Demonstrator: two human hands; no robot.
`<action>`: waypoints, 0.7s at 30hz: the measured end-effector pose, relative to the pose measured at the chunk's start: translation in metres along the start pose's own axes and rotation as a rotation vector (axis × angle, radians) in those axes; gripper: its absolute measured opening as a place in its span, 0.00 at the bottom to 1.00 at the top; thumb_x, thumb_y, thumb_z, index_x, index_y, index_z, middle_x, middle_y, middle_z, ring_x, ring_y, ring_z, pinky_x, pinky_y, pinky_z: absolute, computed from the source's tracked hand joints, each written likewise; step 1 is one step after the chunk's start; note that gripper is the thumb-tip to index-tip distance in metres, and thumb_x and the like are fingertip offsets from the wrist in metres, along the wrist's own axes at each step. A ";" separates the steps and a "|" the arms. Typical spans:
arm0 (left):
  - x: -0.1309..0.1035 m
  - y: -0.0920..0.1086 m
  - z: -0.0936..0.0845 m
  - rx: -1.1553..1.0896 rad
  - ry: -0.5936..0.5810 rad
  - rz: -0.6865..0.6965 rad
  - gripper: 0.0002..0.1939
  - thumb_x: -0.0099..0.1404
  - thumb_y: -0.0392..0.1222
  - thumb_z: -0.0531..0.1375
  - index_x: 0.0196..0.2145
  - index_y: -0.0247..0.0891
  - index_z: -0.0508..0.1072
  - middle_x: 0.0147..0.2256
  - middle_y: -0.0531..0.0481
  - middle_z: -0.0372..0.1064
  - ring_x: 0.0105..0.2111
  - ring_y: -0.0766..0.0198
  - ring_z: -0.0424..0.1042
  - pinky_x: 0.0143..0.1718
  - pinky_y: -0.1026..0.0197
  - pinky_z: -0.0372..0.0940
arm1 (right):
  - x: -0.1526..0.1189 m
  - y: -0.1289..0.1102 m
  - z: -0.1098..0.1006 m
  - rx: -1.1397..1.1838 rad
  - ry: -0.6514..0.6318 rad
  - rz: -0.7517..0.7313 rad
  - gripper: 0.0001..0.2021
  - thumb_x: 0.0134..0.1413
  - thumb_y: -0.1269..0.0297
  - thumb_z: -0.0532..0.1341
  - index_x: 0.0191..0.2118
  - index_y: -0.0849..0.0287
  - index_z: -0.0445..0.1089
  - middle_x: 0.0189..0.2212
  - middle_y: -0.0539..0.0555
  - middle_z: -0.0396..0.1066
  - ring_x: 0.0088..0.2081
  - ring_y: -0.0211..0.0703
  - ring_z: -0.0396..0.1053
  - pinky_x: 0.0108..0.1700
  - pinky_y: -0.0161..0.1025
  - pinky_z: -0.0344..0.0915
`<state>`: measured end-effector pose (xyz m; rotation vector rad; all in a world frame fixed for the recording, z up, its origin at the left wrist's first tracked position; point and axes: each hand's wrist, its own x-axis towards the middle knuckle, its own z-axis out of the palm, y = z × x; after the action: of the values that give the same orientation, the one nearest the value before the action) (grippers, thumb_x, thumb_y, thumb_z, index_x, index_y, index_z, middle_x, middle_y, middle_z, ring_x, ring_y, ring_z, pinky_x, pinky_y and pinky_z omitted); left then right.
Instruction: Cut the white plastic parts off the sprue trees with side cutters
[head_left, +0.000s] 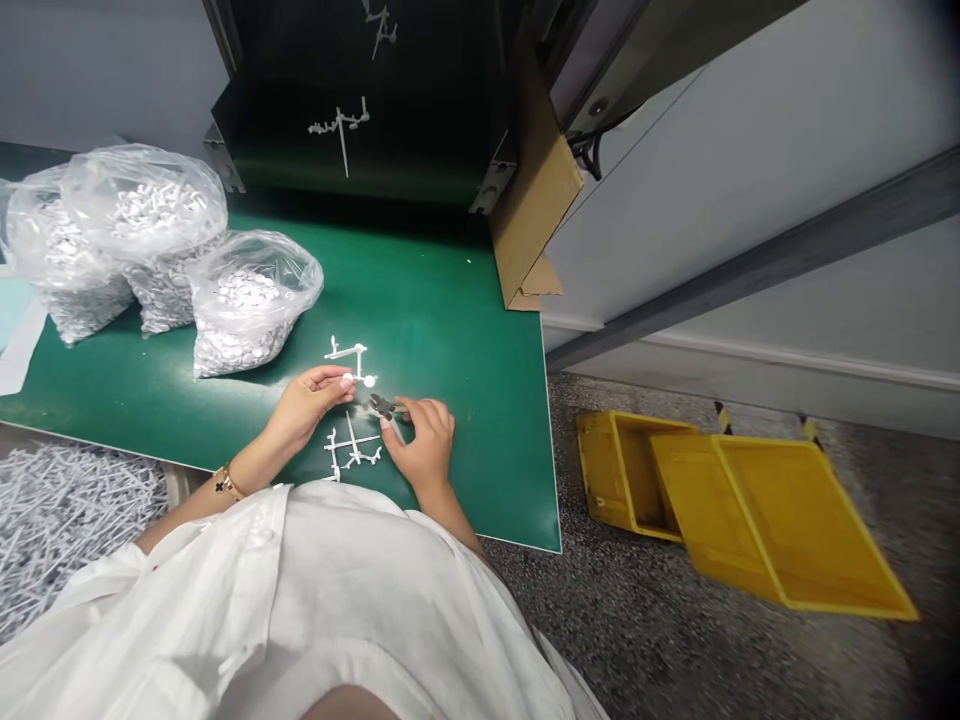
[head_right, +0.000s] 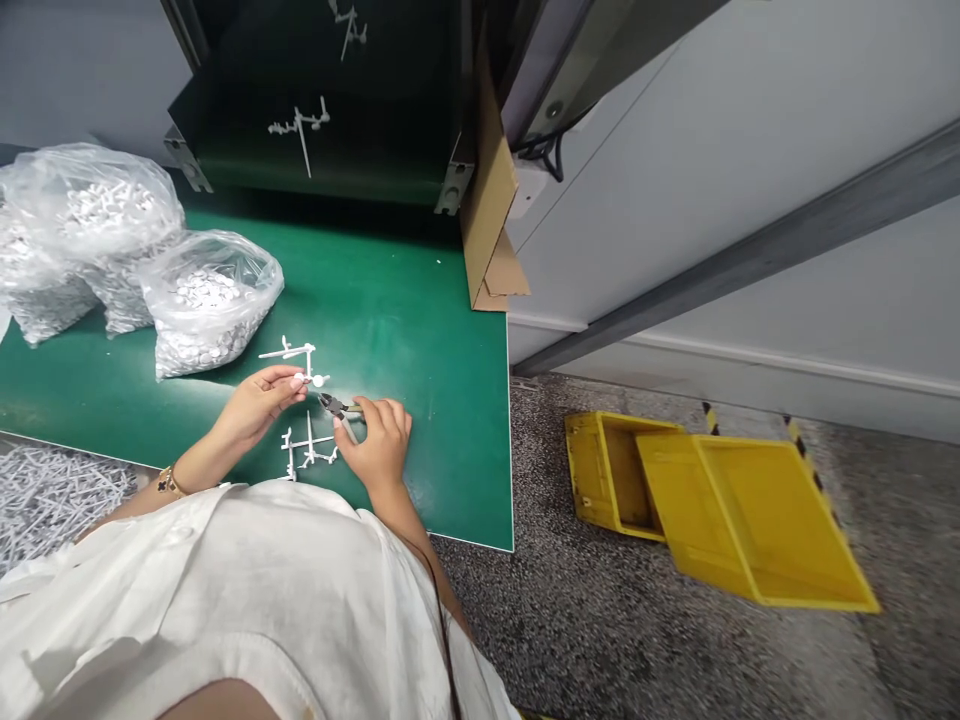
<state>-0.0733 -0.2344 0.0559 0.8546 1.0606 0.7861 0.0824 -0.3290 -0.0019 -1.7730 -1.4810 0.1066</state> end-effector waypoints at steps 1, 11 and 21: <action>-0.001 -0.001 0.000 -0.001 0.002 -0.005 0.18 0.45 0.44 0.71 0.33 0.34 0.75 0.30 0.49 0.74 0.29 0.67 0.72 0.38 0.62 0.69 | 0.000 0.000 0.000 0.000 -0.007 -0.001 0.13 0.52 0.58 0.59 0.41 0.57 0.71 0.30 0.53 0.69 0.42 0.47 0.63 0.45 0.42 0.56; -0.007 -0.014 0.005 0.053 -0.037 -0.059 0.19 0.42 0.49 0.72 0.28 0.35 0.75 0.28 0.51 0.74 0.28 0.68 0.70 0.36 0.64 0.65 | 0.001 0.000 0.000 0.015 -0.041 -0.009 0.12 0.53 0.58 0.59 0.41 0.57 0.72 0.28 0.51 0.70 0.38 0.44 0.65 0.43 0.40 0.55; -0.007 -0.017 0.001 0.188 -0.049 0.000 0.15 0.46 0.50 0.70 0.28 0.37 0.78 0.29 0.50 0.74 0.30 0.65 0.69 0.37 0.64 0.63 | 0.001 0.002 -0.001 0.034 -0.041 -0.044 0.12 0.54 0.57 0.60 0.39 0.57 0.73 0.26 0.50 0.69 0.36 0.42 0.64 0.42 0.40 0.54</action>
<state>-0.0722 -0.2487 0.0438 1.0278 1.1031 0.6696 0.0846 -0.3285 -0.0015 -1.7197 -1.5378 0.1462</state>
